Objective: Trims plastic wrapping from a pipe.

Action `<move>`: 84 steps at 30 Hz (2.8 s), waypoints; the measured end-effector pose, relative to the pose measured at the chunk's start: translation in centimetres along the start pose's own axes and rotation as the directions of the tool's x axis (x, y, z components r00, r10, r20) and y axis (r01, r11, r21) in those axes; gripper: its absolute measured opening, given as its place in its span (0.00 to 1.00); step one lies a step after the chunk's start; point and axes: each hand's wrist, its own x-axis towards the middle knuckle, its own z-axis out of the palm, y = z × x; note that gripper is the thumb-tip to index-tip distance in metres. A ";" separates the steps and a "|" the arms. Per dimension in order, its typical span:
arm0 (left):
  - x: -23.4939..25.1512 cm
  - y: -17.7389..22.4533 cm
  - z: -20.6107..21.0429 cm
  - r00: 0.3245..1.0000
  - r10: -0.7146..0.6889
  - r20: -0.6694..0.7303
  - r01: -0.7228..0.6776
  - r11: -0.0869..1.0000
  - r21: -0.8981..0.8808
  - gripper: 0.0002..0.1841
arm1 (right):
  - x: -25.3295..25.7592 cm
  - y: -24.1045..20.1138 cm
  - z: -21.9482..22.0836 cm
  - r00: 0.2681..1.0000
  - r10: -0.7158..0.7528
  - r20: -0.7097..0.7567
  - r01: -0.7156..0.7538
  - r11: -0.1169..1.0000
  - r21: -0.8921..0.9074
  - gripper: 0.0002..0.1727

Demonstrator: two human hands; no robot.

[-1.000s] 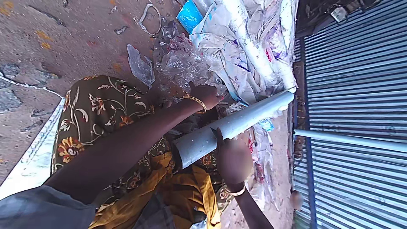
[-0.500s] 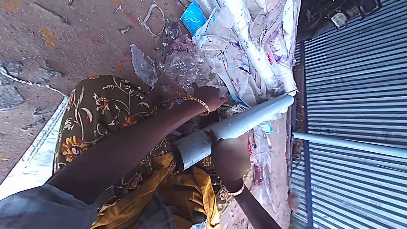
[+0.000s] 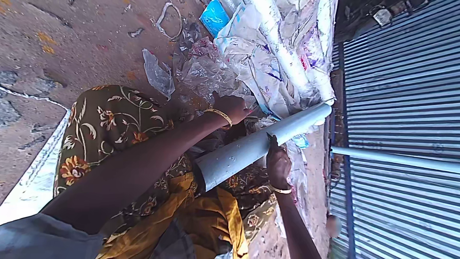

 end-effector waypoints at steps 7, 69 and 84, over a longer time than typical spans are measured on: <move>0.6 0.0 -0.1 1.000 -0.017 -0.002 0.017 1.000 0.013 0.30 | -6.0 -2.1 1.8 0.933 -0.215 -0.290 0.263 0.955 0.136 0.25; -11.4 -2.9 11.3 0.971 -0.234 0.058 0.213 0.945 0.250 0.71 | -8.1 -2.9 1.0 0.998 -0.057 -0.033 0.063 0.682 0.729 0.25; -11.7 -4.2 11.5 0.995 -0.101 0.010 0.095 0.959 0.265 0.62 | -10.3 -8.1 0.6 0.982 -0.047 -0.181 0.127 0.877 0.463 0.25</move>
